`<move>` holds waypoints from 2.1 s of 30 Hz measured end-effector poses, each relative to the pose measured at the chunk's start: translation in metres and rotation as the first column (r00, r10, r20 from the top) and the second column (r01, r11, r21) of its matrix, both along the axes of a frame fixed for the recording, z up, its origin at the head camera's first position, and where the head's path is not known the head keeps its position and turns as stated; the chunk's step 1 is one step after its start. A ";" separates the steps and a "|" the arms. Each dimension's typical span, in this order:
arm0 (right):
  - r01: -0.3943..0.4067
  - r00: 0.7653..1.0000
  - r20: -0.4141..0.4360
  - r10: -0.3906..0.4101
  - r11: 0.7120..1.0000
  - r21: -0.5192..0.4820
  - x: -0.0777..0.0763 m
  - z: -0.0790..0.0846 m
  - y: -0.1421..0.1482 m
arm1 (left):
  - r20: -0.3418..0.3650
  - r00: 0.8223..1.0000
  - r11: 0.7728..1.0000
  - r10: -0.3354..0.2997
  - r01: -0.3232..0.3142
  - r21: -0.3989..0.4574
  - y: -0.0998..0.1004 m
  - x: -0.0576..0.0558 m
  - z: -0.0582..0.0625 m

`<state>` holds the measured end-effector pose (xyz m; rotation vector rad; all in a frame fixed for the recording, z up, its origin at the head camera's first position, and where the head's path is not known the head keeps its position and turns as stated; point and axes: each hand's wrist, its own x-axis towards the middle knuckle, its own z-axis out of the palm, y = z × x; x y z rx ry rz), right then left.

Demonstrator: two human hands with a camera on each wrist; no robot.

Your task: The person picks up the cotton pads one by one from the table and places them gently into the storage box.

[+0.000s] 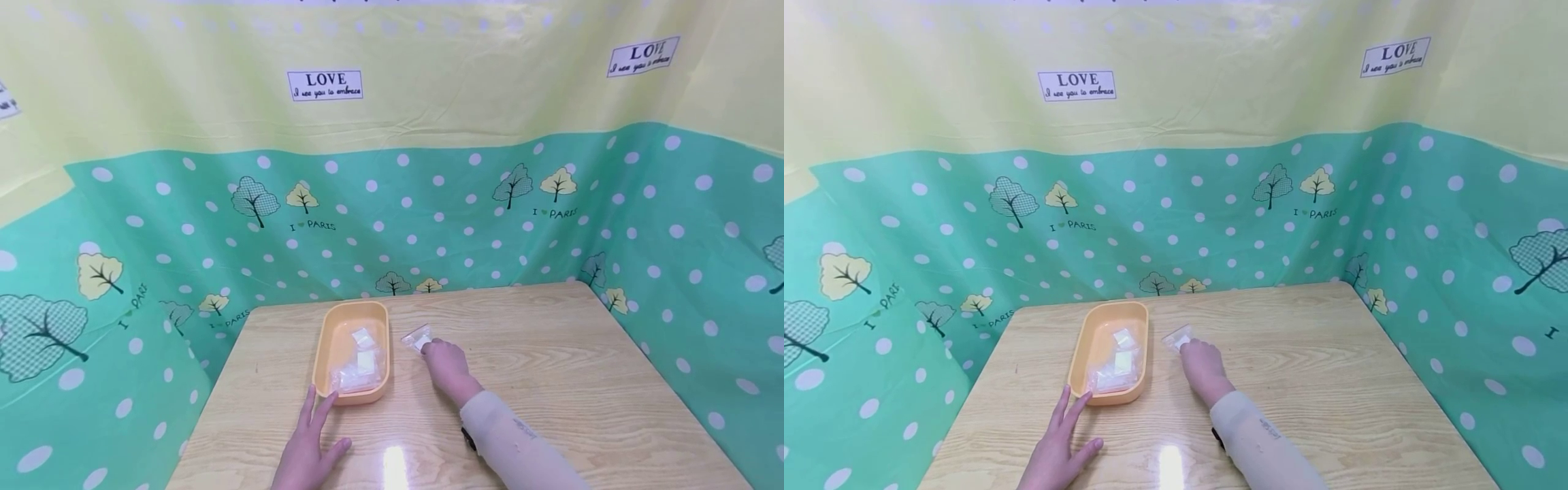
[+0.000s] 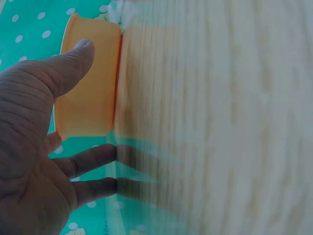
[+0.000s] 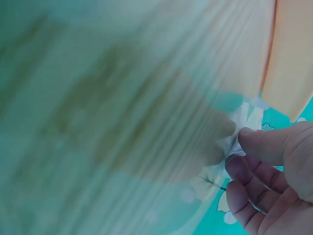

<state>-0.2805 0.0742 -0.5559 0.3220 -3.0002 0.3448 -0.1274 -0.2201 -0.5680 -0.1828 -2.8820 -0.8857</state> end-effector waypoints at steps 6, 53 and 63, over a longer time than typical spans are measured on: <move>0.067 0.997 0.062 -0.054 0.971 -0.228 -0.003 0.005 0.006 | -0.008 1.000 1.000 -0.002 0.002 -0.003 0.000 -0.001 -0.001; 0.023 0.945 0.200 0.261 0.555 -0.832 0.031 0.036 -0.052 | -0.002 1.000 1.000 0.026 -0.026 -0.001 0.001 -0.004 -0.006; 0.031 0.945 0.213 0.248 0.581 -0.814 0.031 0.034 -0.055 | -0.014 1.000 1.000 0.021 -0.021 -0.003 0.001 -0.002 -0.003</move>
